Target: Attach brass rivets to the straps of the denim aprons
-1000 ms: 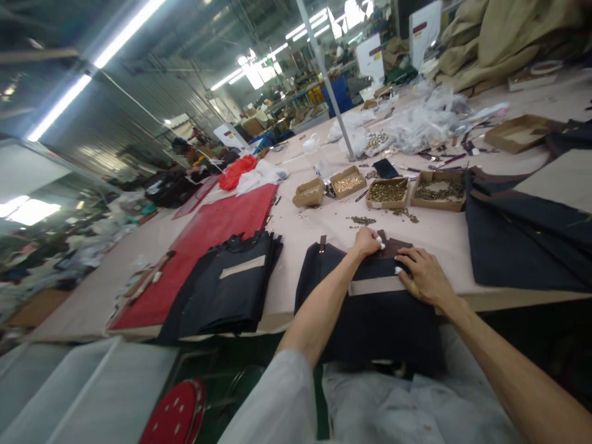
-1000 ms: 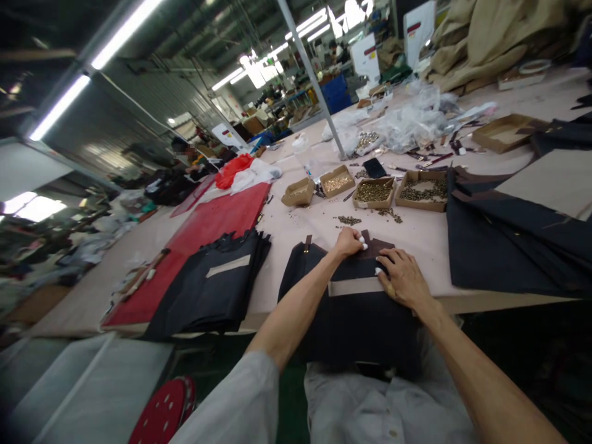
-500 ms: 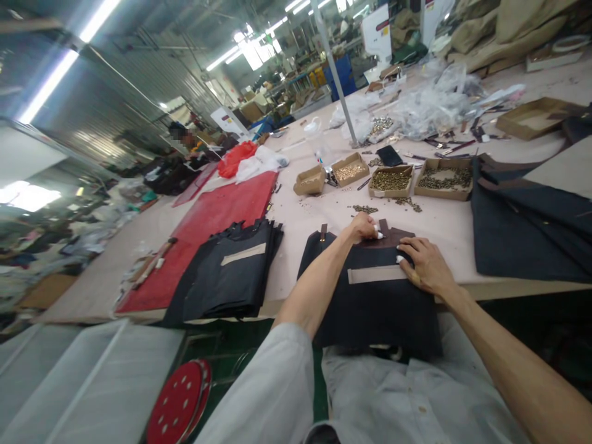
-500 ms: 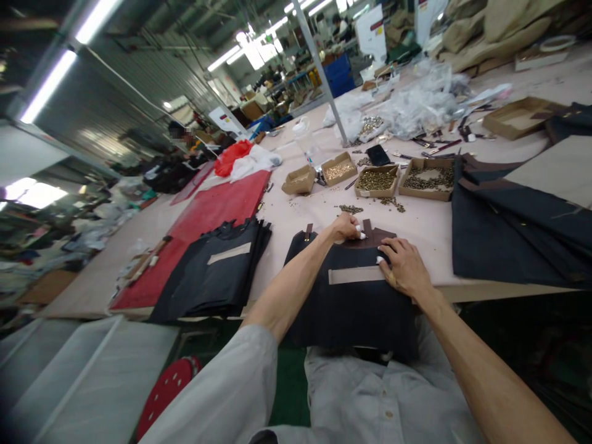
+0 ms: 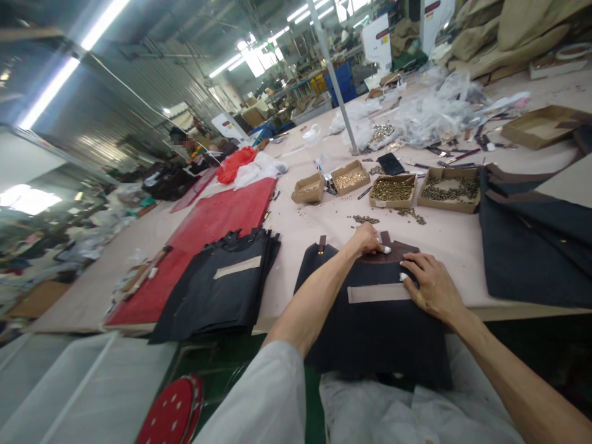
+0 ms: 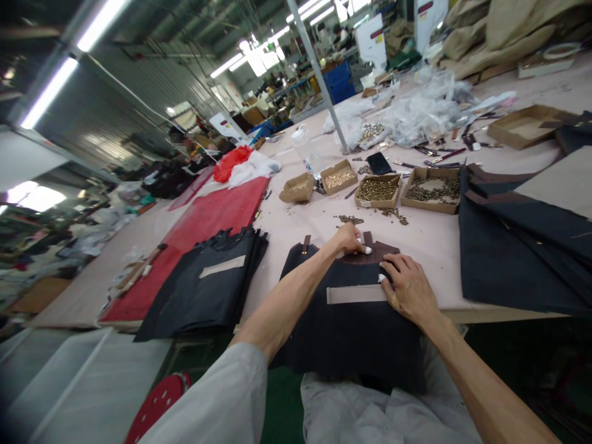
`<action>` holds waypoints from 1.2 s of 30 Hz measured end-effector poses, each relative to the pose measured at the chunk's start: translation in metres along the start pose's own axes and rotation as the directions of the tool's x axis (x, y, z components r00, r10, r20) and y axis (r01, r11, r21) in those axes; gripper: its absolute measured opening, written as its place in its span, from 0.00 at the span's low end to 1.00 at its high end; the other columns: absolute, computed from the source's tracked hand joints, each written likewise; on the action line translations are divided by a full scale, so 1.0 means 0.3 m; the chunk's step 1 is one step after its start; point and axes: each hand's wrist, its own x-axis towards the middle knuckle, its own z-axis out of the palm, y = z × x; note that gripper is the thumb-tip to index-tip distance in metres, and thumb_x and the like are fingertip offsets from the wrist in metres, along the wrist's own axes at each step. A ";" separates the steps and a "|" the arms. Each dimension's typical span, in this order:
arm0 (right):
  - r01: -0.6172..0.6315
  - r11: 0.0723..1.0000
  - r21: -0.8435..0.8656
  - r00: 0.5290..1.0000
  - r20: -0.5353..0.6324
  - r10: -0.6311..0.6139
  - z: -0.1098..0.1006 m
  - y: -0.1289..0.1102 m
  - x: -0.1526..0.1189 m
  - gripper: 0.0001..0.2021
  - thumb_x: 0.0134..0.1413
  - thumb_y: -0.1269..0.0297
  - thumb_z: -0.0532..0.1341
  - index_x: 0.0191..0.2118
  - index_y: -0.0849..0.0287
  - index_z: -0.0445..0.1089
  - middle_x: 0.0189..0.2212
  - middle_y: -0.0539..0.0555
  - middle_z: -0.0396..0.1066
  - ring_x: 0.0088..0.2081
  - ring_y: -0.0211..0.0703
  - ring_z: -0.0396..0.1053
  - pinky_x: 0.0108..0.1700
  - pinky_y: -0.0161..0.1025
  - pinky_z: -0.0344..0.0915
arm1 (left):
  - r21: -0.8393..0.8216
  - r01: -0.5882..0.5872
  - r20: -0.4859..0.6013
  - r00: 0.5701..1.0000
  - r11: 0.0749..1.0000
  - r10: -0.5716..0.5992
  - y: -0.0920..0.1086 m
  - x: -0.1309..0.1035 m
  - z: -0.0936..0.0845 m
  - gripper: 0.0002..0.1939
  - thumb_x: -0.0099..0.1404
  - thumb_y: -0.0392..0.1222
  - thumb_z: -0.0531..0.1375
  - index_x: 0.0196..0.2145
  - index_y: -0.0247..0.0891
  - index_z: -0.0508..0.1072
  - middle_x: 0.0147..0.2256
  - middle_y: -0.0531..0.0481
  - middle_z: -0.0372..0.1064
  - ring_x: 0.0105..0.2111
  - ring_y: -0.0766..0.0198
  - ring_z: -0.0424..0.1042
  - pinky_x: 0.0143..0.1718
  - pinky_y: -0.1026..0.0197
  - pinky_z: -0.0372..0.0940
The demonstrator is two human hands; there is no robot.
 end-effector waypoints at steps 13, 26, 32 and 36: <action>0.047 0.998 0.046 0.994 -0.102 -0.042 0.045 0.000 0.001 0.17 0.62 0.64 0.58 0.56 0.53 0.70 0.59 0.59 0.70 0.59 0.59 0.64 0.58 0.57 0.66 | -0.517 -0.209 -0.479 0.874 0.830 -0.079 -0.199 -0.127 0.068 0.11 0.53 0.38 0.71 0.32 0.35 0.73 0.25 0.55 0.73 0.24 0.68 0.72 0.30 0.64 0.70; 0.061 0.996 0.060 0.993 -0.104 -0.055 0.047 0.024 -0.022 0.17 0.64 0.60 0.57 0.56 0.52 0.71 0.59 0.60 0.71 0.59 0.61 0.65 0.57 0.60 0.66 | 0.290 -0.244 -0.397 0.849 0.925 0.348 -0.150 -0.071 -0.009 0.14 0.54 0.28 0.59 0.36 0.35 0.82 0.42 0.40 0.80 0.46 0.53 0.76 0.54 0.55 0.68; 0.075 0.996 0.048 0.992 -0.106 -0.070 0.066 0.041 -0.028 0.17 0.63 0.59 0.58 0.56 0.53 0.71 0.58 0.60 0.71 0.58 0.62 0.65 0.56 0.61 0.67 | 0.414 -0.251 -0.273 0.883 0.875 0.382 -0.148 -0.055 -0.007 0.15 0.50 0.26 0.62 0.36 0.35 0.81 0.45 0.37 0.78 0.47 0.50 0.75 0.54 0.55 0.68; 0.069 0.997 0.035 0.992 -0.109 -0.064 0.062 0.030 -0.022 0.17 0.64 0.60 0.58 0.56 0.53 0.71 0.58 0.59 0.71 0.58 0.60 0.65 0.56 0.59 0.67 | 0.456 -0.248 -0.231 0.895 0.855 0.382 -0.121 -0.065 -0.021 0.15 0.50 0.26 0.63 0.36 0.35 0.80 0.46 0.36 0.77 0.49 0.49 0.74 0.55 0.54 0.68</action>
